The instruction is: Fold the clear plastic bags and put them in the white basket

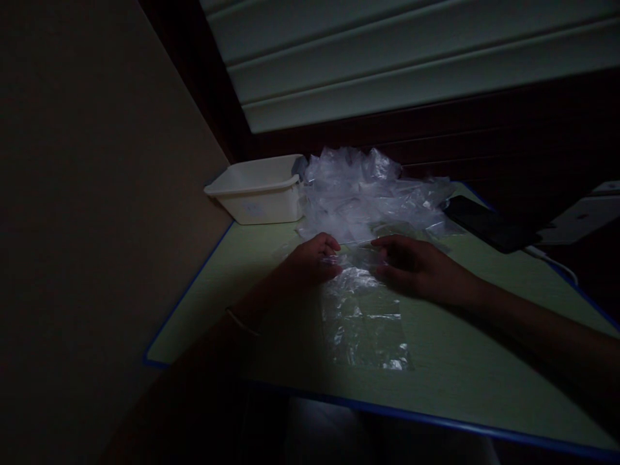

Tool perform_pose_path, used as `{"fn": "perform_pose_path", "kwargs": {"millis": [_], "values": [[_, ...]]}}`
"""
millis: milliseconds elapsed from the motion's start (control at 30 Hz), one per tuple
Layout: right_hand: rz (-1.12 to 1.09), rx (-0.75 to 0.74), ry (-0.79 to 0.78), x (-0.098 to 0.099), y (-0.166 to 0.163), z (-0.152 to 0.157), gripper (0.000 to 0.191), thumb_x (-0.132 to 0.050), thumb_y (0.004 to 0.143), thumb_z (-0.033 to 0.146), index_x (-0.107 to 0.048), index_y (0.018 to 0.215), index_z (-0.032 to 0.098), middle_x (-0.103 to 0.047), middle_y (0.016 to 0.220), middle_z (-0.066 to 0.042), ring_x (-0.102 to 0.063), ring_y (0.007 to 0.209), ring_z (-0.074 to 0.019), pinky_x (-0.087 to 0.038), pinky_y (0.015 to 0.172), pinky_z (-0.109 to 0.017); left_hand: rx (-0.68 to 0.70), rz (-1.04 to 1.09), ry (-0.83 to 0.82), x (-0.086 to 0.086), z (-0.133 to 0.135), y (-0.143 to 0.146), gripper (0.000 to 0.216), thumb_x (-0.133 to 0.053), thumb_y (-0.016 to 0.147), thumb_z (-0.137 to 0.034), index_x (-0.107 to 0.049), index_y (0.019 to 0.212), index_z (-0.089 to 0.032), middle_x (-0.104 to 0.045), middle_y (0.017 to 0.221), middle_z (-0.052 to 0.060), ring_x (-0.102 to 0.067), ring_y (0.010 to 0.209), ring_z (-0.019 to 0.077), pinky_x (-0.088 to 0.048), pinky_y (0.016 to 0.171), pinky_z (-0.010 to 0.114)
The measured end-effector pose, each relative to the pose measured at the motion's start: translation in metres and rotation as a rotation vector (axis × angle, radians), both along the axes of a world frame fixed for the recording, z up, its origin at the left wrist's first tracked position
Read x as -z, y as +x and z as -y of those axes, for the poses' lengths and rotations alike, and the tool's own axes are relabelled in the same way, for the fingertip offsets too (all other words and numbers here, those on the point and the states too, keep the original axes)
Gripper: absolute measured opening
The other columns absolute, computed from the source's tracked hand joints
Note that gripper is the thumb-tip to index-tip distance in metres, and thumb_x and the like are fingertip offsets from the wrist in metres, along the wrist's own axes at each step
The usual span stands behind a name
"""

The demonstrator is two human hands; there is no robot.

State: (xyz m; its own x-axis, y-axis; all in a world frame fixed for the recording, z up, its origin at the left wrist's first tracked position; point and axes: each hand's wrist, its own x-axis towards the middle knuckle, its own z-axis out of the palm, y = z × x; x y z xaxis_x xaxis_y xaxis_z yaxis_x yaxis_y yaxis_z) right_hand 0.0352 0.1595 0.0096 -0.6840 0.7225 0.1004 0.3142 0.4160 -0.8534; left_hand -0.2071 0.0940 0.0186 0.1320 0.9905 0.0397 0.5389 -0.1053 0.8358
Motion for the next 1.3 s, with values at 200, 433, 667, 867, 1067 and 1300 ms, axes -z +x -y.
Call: {"fn": "perform_pose_path", "kwargs": {"millis": [200, 433, 667, 867, 1067, 1300], "values": [[-0.072, -0.024, -0.200, -0.006, -0.003, 0.003, 0.044, -0.064, 0.081, 0.044, -0.059, 0.114, 0.015, -0.062, 0.081, -0.004, -0.053, 0.061, -0.0133, -0.041, 0.051, -0.026, 0.037, 0.172, -0.093, 0.004, -0.001, 0.002, 0.039, -0.073, 0.066, -0.025, -0.051, 0.097, -0.015, -0.056, 0.084, 0.000, -0.055, 0.069, 0.0109, -0.042, 0.061, 0.023], [0.029, -0.038, -0.085, -0.007, 0.002, 0.000, 0.039, -0.062, 0.083, 0.044, -0.063, 0.109, 0.016, -0.059, 0.072, -0.002, -0.051, 0.058, -0.0133, -0.039, 0.049, -0.026, 0.011, 0.207, -0.150, 0.010, -0.003, 0.003, 0.043, -0.074, 0.064, -0.024, -0.052, 0.100, -0.015, -0.057, 0.082, 0.000, -0.056, 0.074, 0.0121, -0.043, 0.064, 0.023], [0.060, -0.050, -0.056, -0.010, 0.002, 0.001, 0.042, -0.065, 0.080, 0.040, -0.061, 0.113, 0.015, -0.065, 0.083, -0.006, -0.060, 0.070, -0.0186, -0.047, 0.059, -0.030, 0.001, 0.197, -0.106, 0.011, -0.003, 0.002, 0.043, -0.074, 0.065, -0.025, -0.056, 0.102, -0.015, -0.057, 0.088, 0.001, -0.057, 0.076, 0.0125, -0.044, 0.065, 0.024], [0.000, -0.085, -0.111, -0.008, 0.003, -0.001, 0.037, -0.065, 0.079, 0.036, -0.060, 0.110, 0.015, -0.068, 0.093, -0.008, -0.063, 0.079, -0.0213, -0.050, 0.067, -0.032, 0.002, 0.194, -0.049, 0.007, -0.002, 0.002, 0.041, -0.072, 0.067, -0.025, -0.057, 0.104, -0.016, -0.054, 0.091, 0.001, -0.058, 0.079, 0.0125, -0.044, 0.066, 0.023], [0.000, -0.063, -0.063, -0.009, 0.003, 0.001, 0.028, -0.062, 0.083, 0.035, -0.061, 0.103, 0.016, -0.064, 0.080, -0.005, -0.056, 0.065, -0.0158, -0.045, 0.056, -0.028, 0.039, 0.170, -0.074, 0.004, 0.000, 0.001, 0.045, -0.074, 0.068, -0.028, -0.056, 0.107, -0.016, -0.058, 0.093, 0.002, -0.059, 0.080, 0.0136, -0.046, 0.068, 0.025], [0.003, -0.025, -0.036, -0.014, 0.002, 0.006, 0.028, -0.060, 0.083, 0.038, -0.062, 0.101, 0.016, -0.063, 0.078, -0.005, -0.055, 0.064, -0.0169, -0.043, 0.055, -0.029, 0.112, 0.041, -0.112, 0.003, 0.001, 0.000, 0.047, -0.075, 0.067, -0.028, -0.055, 0.109, -0.016, -0.062, 0.085, 0.001, -0.058, 0.073, 0.0140, -0.047, 0.066, 0.027]]}}
